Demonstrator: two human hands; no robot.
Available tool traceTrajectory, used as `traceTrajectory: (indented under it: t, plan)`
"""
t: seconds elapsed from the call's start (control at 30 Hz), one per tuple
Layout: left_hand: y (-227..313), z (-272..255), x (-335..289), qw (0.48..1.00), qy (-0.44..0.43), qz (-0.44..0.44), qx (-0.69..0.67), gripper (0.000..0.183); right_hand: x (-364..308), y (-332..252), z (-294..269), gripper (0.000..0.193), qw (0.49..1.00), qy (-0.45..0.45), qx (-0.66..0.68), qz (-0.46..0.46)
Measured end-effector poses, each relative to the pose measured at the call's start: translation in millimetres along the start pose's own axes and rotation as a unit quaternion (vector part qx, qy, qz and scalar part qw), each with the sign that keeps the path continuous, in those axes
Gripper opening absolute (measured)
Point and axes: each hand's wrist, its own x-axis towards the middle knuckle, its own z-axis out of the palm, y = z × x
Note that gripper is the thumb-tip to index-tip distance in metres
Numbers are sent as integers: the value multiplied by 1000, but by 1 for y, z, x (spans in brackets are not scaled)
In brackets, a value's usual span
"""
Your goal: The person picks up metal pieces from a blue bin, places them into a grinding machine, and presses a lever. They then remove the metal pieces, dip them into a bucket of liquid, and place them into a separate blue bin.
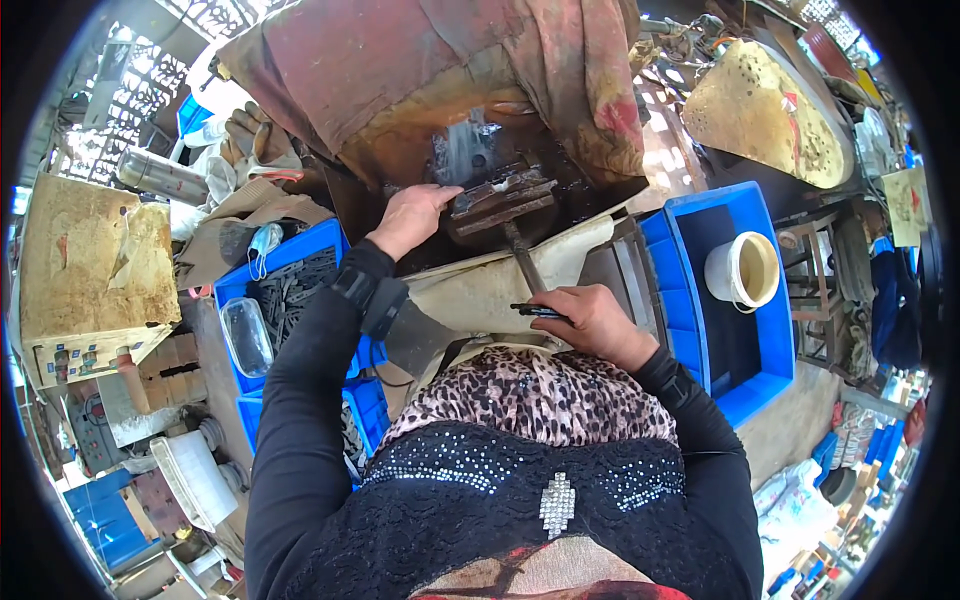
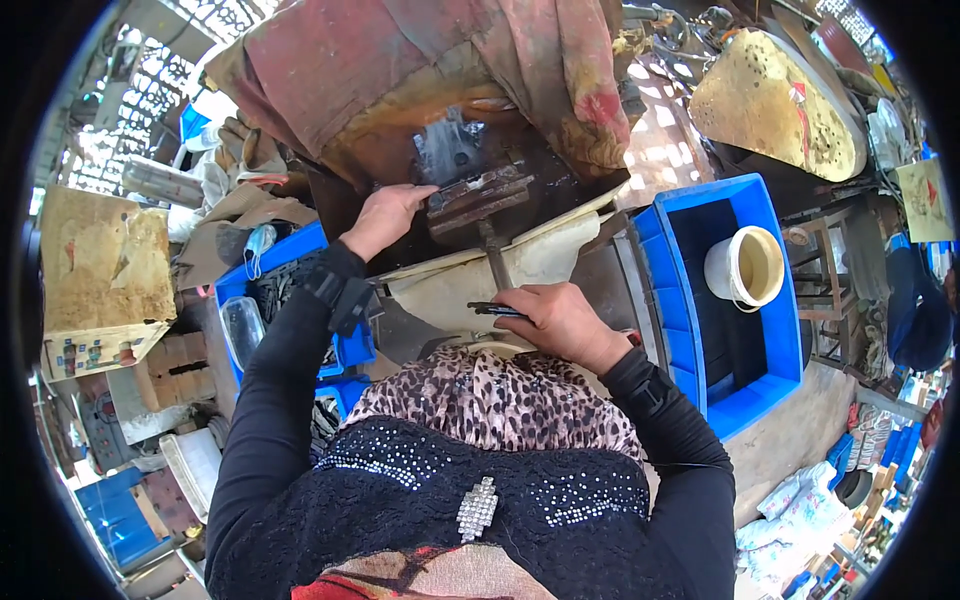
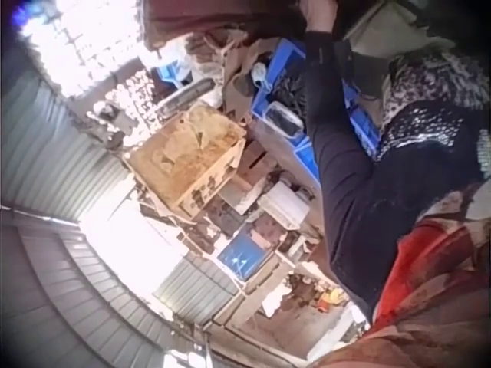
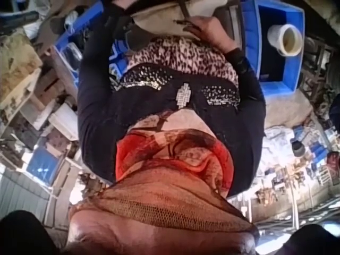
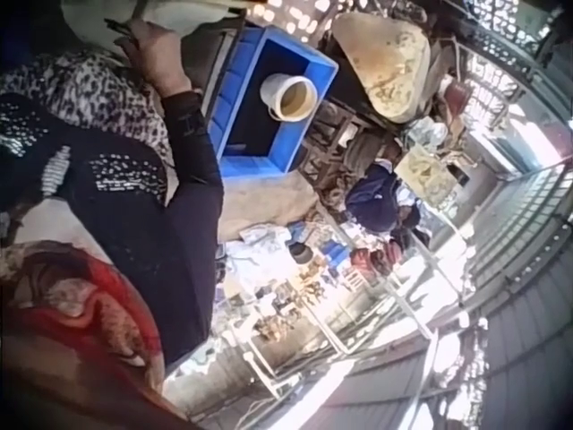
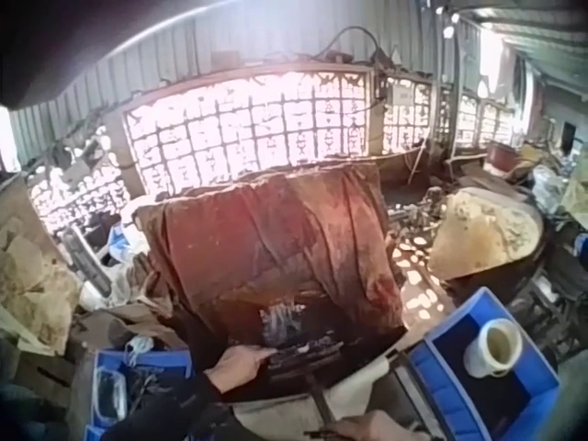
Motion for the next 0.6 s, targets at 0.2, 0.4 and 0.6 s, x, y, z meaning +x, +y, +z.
traceTrajectory:
  t: [0.2,0.4,0.6]
  plan:
    - [7,-18,-10,999,28,-34,-28,30,8,-3,-5,22,999,-12,-9,-28]
    - [15,-41,-24,980,182,-58,-61,21,44,-7,-20,23,993,94,12,-76]
    - [20,-23,-45,970,205,-85,-101,20,135,-20,-52,26,980,186,69,-25]
